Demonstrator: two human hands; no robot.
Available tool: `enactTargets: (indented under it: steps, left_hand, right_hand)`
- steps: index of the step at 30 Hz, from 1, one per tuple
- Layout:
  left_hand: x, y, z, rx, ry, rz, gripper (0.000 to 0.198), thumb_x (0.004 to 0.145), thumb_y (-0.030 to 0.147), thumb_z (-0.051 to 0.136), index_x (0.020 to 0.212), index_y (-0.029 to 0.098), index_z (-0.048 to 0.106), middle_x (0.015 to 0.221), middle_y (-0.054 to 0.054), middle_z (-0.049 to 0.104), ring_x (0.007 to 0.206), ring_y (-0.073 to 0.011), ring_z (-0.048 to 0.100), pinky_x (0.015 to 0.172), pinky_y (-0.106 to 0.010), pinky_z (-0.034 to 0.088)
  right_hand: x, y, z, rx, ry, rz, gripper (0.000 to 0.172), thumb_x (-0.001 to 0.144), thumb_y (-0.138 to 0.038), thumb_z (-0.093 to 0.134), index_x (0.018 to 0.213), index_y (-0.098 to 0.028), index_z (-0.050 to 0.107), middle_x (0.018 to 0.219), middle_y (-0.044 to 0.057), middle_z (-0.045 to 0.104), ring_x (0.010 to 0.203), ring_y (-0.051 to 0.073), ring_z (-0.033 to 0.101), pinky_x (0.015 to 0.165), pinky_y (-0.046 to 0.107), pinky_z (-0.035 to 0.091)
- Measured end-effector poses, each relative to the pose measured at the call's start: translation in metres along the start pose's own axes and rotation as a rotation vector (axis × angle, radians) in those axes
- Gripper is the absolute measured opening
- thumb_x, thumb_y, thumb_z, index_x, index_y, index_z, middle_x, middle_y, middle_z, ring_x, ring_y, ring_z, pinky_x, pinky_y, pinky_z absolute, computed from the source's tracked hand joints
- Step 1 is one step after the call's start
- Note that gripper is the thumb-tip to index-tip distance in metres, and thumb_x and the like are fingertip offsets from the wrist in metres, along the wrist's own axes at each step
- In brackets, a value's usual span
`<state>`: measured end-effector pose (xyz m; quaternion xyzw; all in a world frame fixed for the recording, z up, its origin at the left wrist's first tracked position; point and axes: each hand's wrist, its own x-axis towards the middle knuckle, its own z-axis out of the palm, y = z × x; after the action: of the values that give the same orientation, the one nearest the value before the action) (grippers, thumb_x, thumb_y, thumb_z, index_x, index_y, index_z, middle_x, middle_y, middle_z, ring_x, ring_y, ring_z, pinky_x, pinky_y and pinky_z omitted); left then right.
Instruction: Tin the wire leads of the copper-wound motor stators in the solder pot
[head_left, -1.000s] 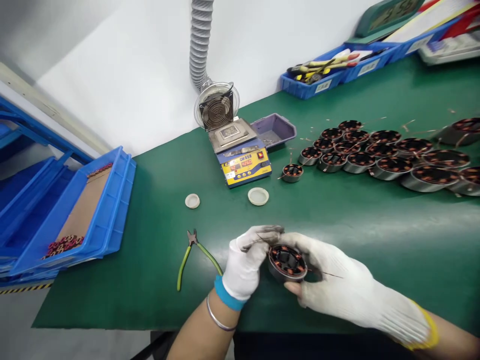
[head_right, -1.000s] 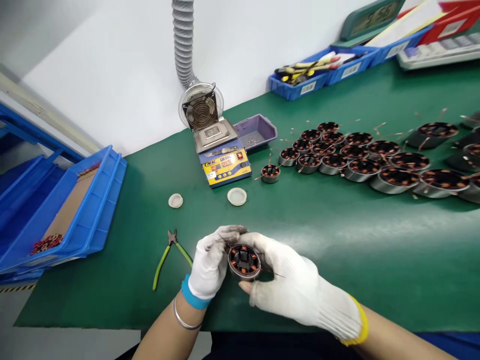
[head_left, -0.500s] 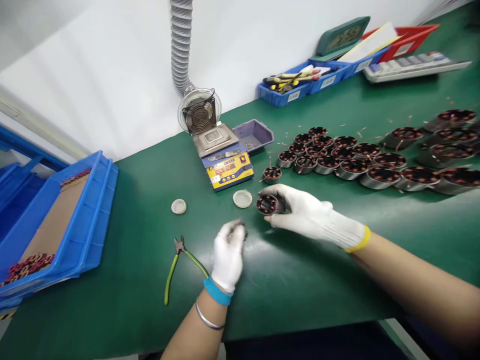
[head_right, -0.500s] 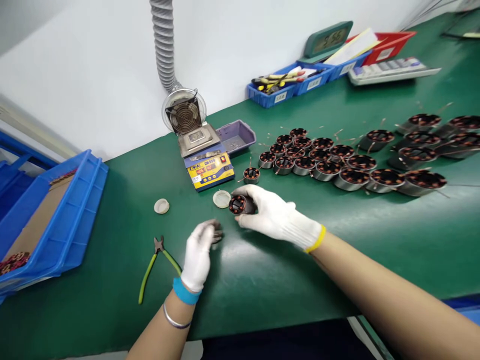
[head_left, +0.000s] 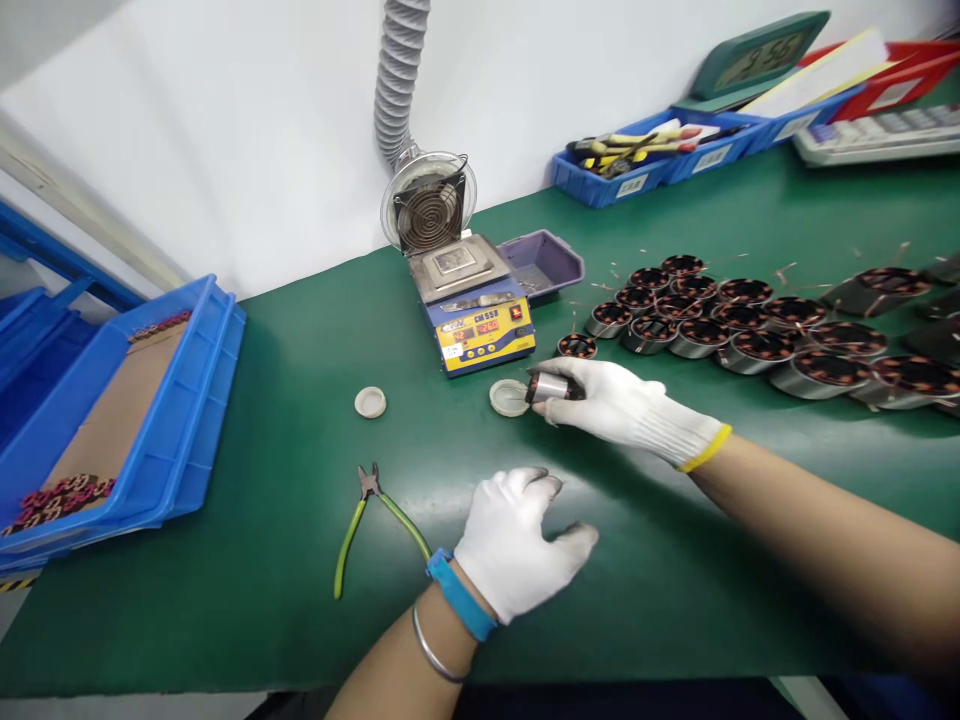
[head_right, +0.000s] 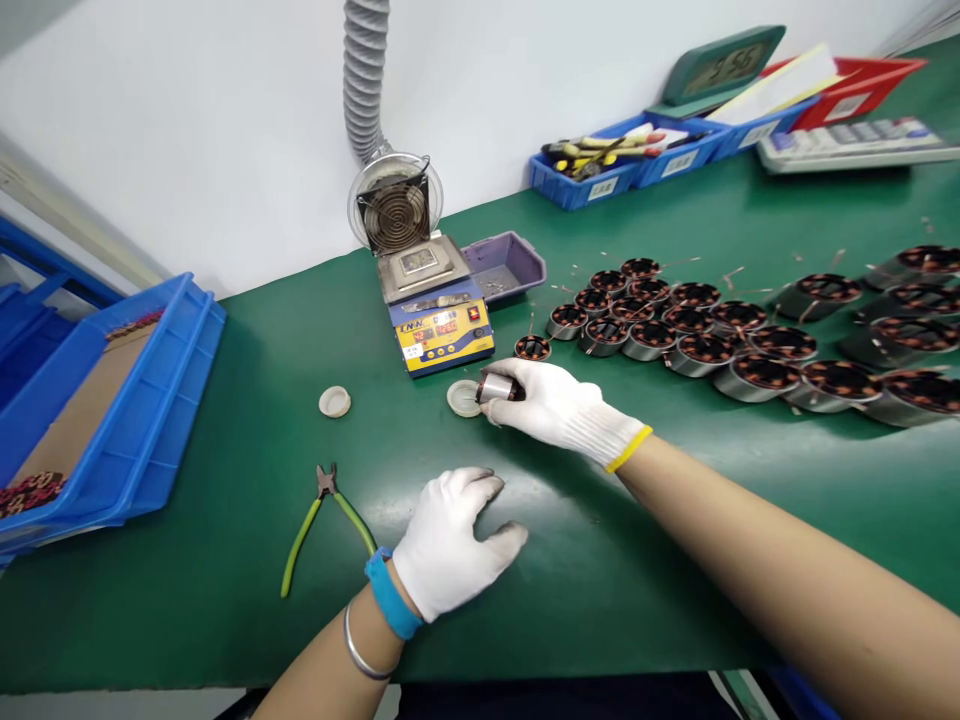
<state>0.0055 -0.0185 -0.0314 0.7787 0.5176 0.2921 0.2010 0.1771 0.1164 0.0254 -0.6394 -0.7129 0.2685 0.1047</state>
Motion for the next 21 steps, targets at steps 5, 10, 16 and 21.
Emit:
enactTargets:
  steps: [5,10,16,21]
  left_hand:
    - [0.000,0.004,-0.002,0.006,-0.028,-0.007,0.034,0.086,0.051,0.074,0.103,0.021,0.076,0.109,-0.012,0.076,0.094,-0.0332,0.073,0.085,-0.050,0.065]
    - [0.001,0.005,-0.004,0.018,-0.044,-0.030,0.036,0.086,0.051,0.074,0.106,0.020,0.077,0.113,-0.013,0.076,0.097,-0.0340,0.072,0.087,-0.051,0.065]
    - [0.001,0.006,-0.004,0.021,-0.089,-0.049,0.043,0.087,0.053,0.073,0.115,0.020,0.075,0.118,-0.013,0.076,0.102,-0.0347,0.072,0.090,-0.051,0.064]
    - [-0.001,0.007,-0.001,0.037,-0.108,-0.053,0.047,0.087,0.052,0.072,0.121,0.020,0.072,0.122,-0.013,0.076,0.105,-0.0350,0.072,0.092,-0.051,0.063]
  right_hand:
    - [-0.005,-0.003,-0.003,-0.212,0.264,-0.148,0.058,0.088,-0.042,0.070,0.143,-0.026,0.068,0.134,0.017,0.069,0.104,0.037,0.071,0.077,0.043,0.054]
    - [-0.003,-0.016,0.001,-0.647,0.228,-0.387,0.038,0.100,-0.026,0.050,0.130,-0.023,0.072,0.124,0.016,0.069,0.097,0.031,0.064,0.067,0.037,0.037]
    - [-0.002,-0.023,-0.004,-0.664,0.285,-0.393,0.038,0.103,-0.023,0.046,0.130,-0.021,0.072,0.128,0.017,0.070,0.096,0.030,0.060,0.070,0.039,0.031]
    - [0.040,-0.056,-0.057,-0.515,0.436,-0.387,0.044,0.101,-0.026,0.054,0.143,-0.015,0.064,0.140,0.023,0.061,0.114,0.035,0.055,0.085,0.044,0.037]
